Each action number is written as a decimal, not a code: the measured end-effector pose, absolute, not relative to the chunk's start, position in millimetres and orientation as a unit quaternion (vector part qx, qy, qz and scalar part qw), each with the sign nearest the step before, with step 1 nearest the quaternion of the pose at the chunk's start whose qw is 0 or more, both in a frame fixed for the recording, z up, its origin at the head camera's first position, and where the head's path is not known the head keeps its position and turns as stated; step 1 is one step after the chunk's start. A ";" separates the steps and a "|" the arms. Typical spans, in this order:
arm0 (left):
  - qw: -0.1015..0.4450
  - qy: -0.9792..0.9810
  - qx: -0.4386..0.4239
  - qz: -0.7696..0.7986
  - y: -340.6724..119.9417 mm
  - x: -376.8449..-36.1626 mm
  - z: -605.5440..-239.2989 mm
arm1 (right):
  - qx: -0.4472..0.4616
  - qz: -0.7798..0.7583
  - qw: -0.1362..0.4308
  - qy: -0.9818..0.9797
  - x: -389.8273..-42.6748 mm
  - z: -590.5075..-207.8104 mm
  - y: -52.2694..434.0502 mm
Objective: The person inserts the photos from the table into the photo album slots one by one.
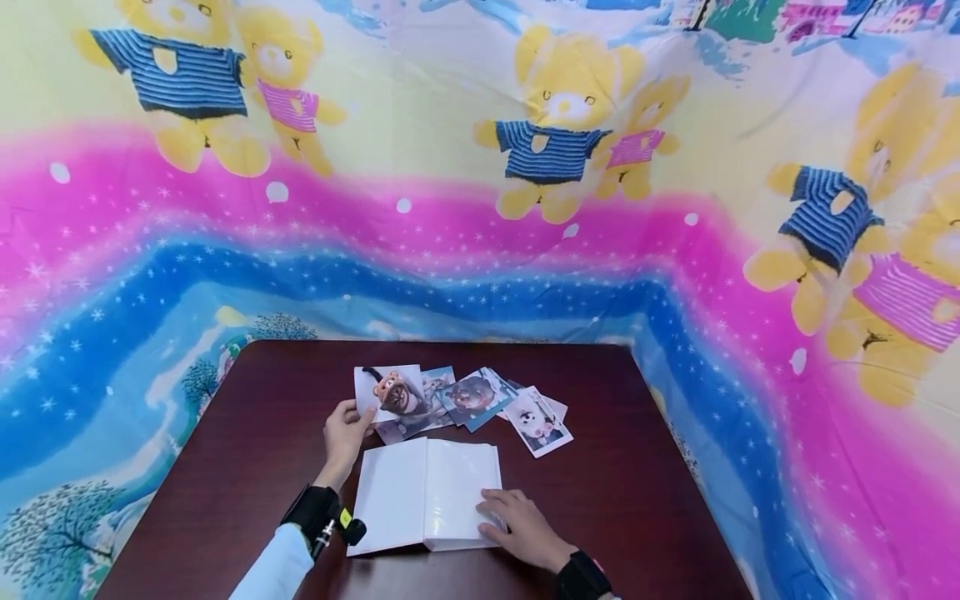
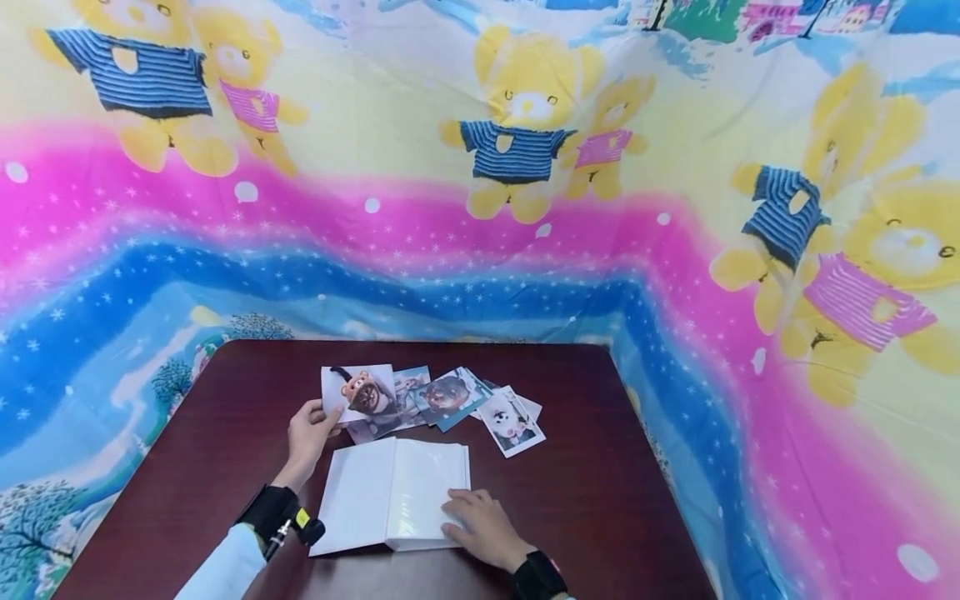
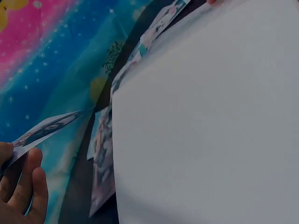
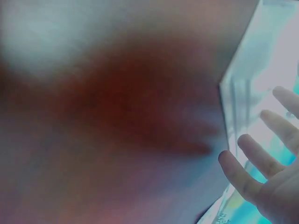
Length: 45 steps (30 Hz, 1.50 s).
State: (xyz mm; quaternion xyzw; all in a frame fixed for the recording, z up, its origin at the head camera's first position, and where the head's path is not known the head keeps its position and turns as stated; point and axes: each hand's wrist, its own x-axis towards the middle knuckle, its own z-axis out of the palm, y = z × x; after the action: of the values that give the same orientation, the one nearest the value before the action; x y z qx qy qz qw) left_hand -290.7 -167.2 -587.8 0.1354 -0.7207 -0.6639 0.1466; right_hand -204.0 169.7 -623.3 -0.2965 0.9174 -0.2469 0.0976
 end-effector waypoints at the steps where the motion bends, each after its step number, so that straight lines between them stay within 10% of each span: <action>1: 0.145 -0.717 0.129 -0.669 -165.4 -287.1 -584.1 | -0.296 -0.248 0.095 0.918 -207.1 -620.9 168.7; 15: 0.076 -0.712 -0.027 -0.697 -141.6 -227.6 -553.0 | -0.211 -0.537 -0.010 0.817 -253.3 -578.2 140.5; 27: 0.056 -0.724 -0.087 -0.682 -136.8 -212.0 -567.7 | -0.190 -0.585 0.019 0.789 -236.0 -535.6 136.9; 45: 0.021 -0.726 -0.085 -0.682 -116.8 -211.4 -576.4 | -0.186 -0.675 0.139 0.700 -227.4 -589.7 137.2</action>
State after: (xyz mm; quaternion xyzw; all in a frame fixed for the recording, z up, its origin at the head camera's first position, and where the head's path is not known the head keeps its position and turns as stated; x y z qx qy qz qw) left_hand -211.4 -116.8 -576.4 -0.0852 -0.7257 -0.6824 0.0212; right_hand -227.4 137.2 -589.7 -0.1864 0.7005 -0.6747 0.1394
